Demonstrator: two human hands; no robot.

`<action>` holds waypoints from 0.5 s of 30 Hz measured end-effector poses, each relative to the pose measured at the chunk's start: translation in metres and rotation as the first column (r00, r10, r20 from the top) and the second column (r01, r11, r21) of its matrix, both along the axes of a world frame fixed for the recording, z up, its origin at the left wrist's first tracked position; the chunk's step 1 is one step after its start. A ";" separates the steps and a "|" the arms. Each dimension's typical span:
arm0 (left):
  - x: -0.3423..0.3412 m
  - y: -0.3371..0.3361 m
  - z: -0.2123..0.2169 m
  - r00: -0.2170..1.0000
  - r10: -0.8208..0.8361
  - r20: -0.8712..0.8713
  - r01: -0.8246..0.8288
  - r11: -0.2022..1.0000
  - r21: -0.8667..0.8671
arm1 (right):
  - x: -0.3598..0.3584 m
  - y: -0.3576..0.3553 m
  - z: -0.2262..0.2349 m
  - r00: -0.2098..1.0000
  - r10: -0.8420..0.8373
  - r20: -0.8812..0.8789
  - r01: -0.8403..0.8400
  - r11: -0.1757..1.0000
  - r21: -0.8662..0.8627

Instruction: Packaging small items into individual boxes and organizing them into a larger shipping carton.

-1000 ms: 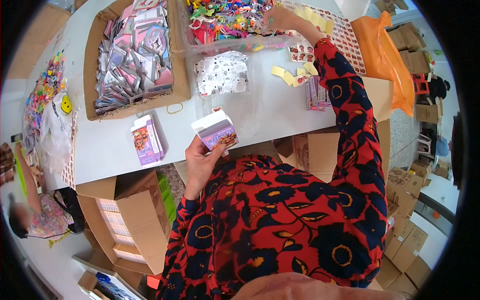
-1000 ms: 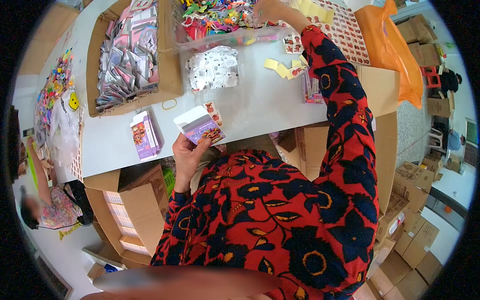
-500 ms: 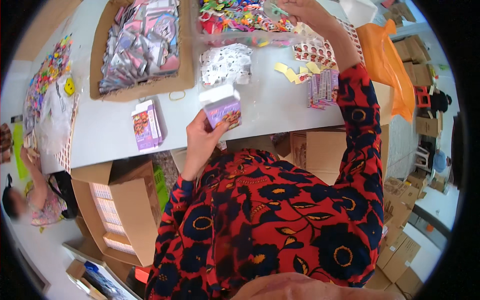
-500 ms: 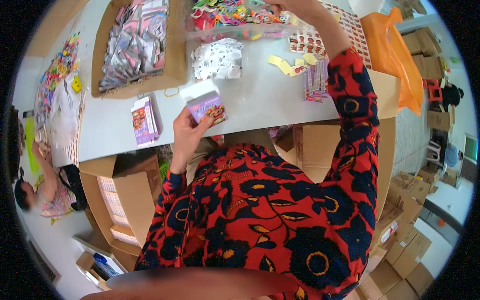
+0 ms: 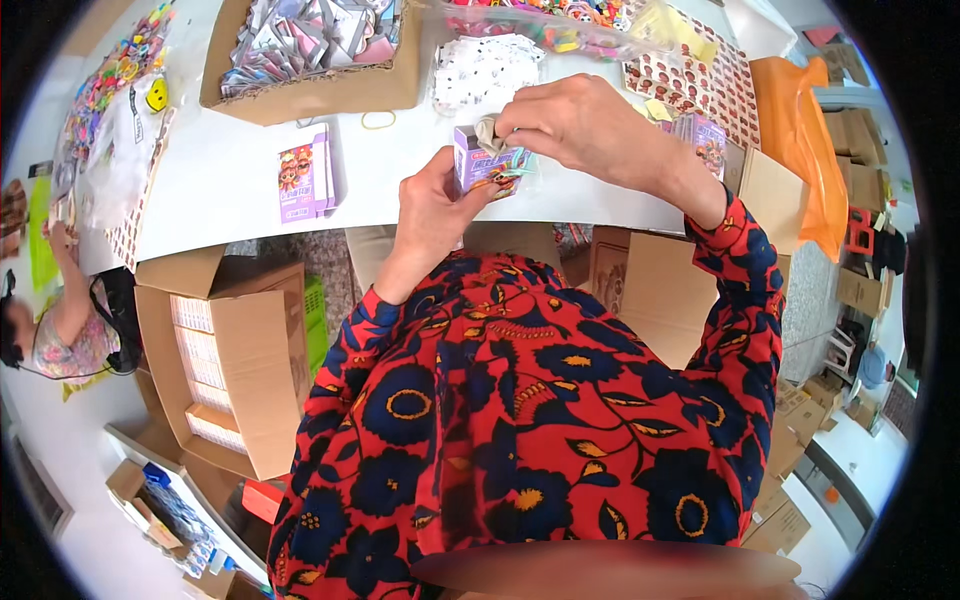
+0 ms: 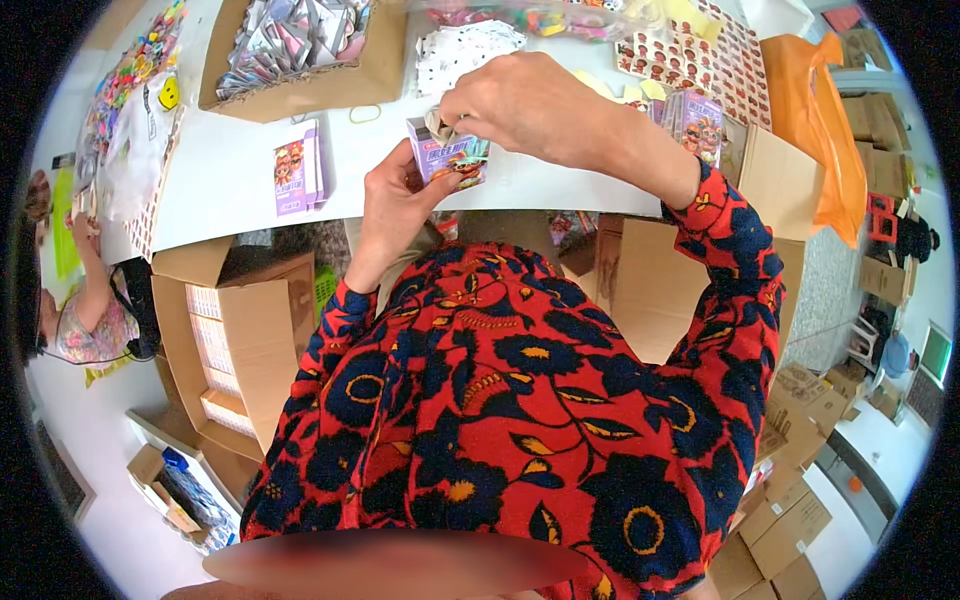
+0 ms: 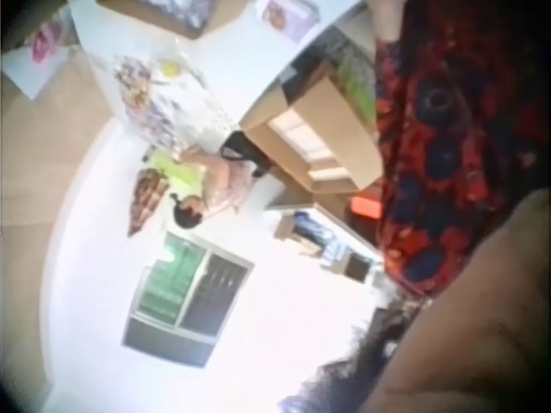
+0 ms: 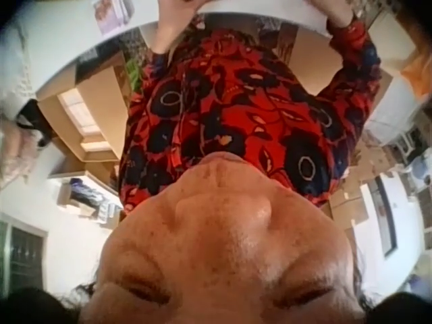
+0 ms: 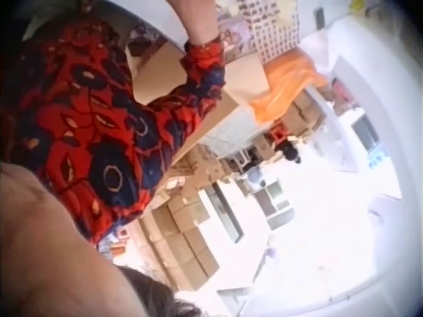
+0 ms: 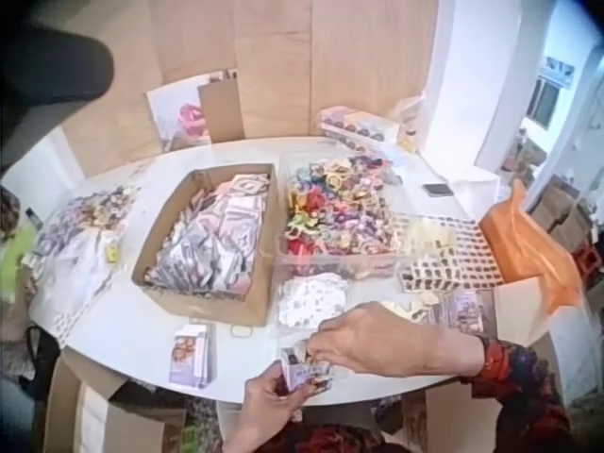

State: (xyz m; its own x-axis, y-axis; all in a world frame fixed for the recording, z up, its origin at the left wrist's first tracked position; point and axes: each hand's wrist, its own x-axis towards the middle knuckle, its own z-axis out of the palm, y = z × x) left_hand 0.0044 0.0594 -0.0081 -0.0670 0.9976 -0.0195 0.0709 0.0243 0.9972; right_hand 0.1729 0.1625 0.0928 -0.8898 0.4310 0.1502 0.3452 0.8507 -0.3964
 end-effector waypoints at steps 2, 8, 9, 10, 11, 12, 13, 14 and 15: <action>-0.005 -0.002 0.000 0.993 -0.017 -0.118 0.015 1.000 -0.020 | -0.003 -0.003 0.007 0.998 0.004 0.069 -0.005 1.000 0.010; -0.005 -0.006 0.014 0.947 0.001 -0.322 0.014 0.999 0.043 | -0.002 -0.004 0.013 0.943 0.064 0.325 -0.073 0.997 0.015; -0.005 -0.006 0.017 0.926 -0.012 -0.376 0.013 1.000 0.000 | 0.001 -0.004 0.013 0.944 0.116 0.310 -0.100 0.993 -0.067; -0.006 -0.006 0.017 0.926 -0.010 -0.377 0.011 1.000 0.000 | 0.002 -0.004 0.012 0.942 0.170 0.289 -0.132 0.980 -0.148; -0.006 -0.006 0.017 0.923 -0.004 -0.385 0.019 0.999 0.036 | 0.000 -0.003 0.013 0.942 0.172 0.289 -0.133 0.980 -0.148; -0.006 -0.006 0.016 0.920 0.003 -0.393 0.028 0.997 0.072 | -0.003 0.000 0.016 0.919 0.210 0.333 -0.121 0.956 -0.268; -0.006 -0.006 0.016 0.920 0.003 -0.392 0.028 0.997 0.072 | -0.005 0.002 0.017 0.893 0.251 0.373 -0.098 0.918 -0.383; -0.005 -0.006 0.016 0.930 0.000 -0.367 0.028 0.997 0.070 | -0.005 0.003 0.015 0.893 0.251 0.374 -0.097 0.918 -0.384; -0.005 -0.006 0.016 0.940 -0.003 -0.342 0.028 0.997 0.068 | -0.003 0.004 0.014 0.914 0.249 0.319 -0.104 0.906 -0.409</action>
